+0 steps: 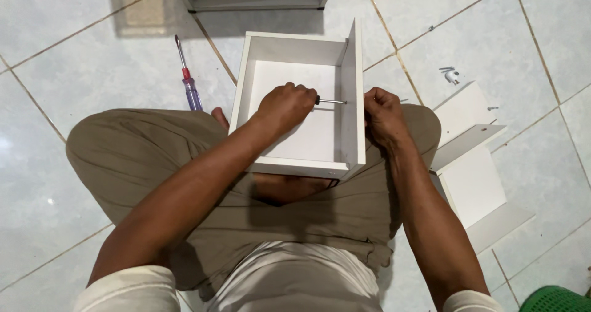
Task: The person assembles a white drawer unit using a screwdriver and Allen key. They attach side panels, insert a drawer handle, and slide the completed drawer into the cabinet frame.
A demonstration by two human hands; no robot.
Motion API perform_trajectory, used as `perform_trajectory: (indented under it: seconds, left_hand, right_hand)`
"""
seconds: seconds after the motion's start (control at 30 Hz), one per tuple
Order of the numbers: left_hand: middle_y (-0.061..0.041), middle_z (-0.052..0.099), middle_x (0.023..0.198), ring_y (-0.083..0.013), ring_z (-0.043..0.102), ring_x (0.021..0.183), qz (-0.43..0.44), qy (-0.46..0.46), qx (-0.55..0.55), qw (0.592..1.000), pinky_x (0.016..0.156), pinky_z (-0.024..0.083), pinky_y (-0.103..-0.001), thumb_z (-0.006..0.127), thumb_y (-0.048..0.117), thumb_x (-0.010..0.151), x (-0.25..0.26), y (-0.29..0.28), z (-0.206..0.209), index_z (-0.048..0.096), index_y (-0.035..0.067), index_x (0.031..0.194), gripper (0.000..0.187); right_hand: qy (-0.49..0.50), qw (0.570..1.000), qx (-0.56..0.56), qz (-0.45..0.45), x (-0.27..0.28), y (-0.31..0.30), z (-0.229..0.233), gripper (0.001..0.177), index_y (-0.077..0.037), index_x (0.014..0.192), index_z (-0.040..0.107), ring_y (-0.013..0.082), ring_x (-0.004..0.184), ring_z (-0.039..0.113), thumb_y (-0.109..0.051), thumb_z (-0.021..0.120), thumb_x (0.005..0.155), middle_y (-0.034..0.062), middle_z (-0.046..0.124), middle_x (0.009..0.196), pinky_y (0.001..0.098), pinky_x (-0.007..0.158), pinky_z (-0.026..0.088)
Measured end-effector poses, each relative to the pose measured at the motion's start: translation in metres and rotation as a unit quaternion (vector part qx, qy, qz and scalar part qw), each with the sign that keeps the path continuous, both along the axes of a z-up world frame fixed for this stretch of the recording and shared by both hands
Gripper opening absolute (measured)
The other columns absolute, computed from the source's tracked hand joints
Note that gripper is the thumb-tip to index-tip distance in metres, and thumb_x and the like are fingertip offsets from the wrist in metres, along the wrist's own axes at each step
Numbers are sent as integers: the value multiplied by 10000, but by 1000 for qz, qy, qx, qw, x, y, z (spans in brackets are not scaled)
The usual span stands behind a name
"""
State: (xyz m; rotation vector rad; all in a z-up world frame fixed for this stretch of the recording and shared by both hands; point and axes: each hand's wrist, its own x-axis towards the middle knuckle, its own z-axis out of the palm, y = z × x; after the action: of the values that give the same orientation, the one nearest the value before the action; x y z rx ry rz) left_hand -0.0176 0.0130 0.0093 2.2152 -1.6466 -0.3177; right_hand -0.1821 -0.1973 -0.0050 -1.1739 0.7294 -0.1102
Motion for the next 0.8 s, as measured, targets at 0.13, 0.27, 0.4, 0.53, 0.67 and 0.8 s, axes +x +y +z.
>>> perform_trajectory:
  seconds: [0.13, 0.27, 0.4, 0.53, 0.67, 0.8]
  left_hand:
    - [-195, 700, 843, -366, 679, 821, 21, -14, -12, 1000, 631, 595, -436, 656, 46, 851, -4, 0, 2, 680, -29, 881, 84]
    - [-177, 704, 871, -353, 672, 885, -12, -13, 40, 999, 722, 598, -422, 634, 38, 891, 0, -1, -2, 688, -6, 879, 71]
    - [-181, 706, 869, -363, 664, 860, -8, 4, 18, 1000, 686, 590, -444, 651, 74, 881, 2, -2, -3, 686, -18, 891, 99]
    - [-192, 697, 886, -357, 649, 897, 2, 1, 4, 1000, 676, 593, -433, 660, 54, 864, 0, -2, -9, 683, -29, 894, 91]
    - [-196, 693, 897, -358, 626, 967, -19, -9, 19, 1000, 731, 603, -421, 655, 39, 865, 6, -4, -17, 689, -29, 901, 84]
    - [-159, 717, 887, -361, 624, 1035, -24, 0, 34, 999, 786, 600, -420, 643, 32, 876, 16, -10, -17, 704, 0, 873, 68]
  right_hand:
    - [1, 1000, -6, -6, -3, 0, 0, 185, -47, 841, 620, 75, 547, 546, -77, 672, 1016, 31, 639, 718, 232, 479, 467]
    - [-13, 1000, -6, 0, -4, 0, -2, 185, -51, 843, 624, 74, 550, 562, -100, 669, 1015, 26, 646, 719, 228, 482, 479]
    - [-17, 1000, 9, -11, -3, -1, -4, 190, -51, 842, 619, 75, 549, 555, -90, 679, 1017, 28, 640, 720, 229, 475, 466]
    - [-13, 1000, 2, -4, -3, -2, -5, 193, -51, 835, 618, 75, 559, 563, -86, 676, 1016, 31, 646, 727, 232, 491, 486]
    - [-11, 1000, -4, -1, -2, -2, -4, 191, -52, 834, 615, 76, 557, 559, -85, 674, 1013, 34, 641, 724, 235, 488, 484]
    - [-15, 1000, 7, 5, -3, -2, -1, 199, -43, 831, 618, 82, 543, 548, -86, 664, 1020, 39, 633, 712, 236, 481, 473]
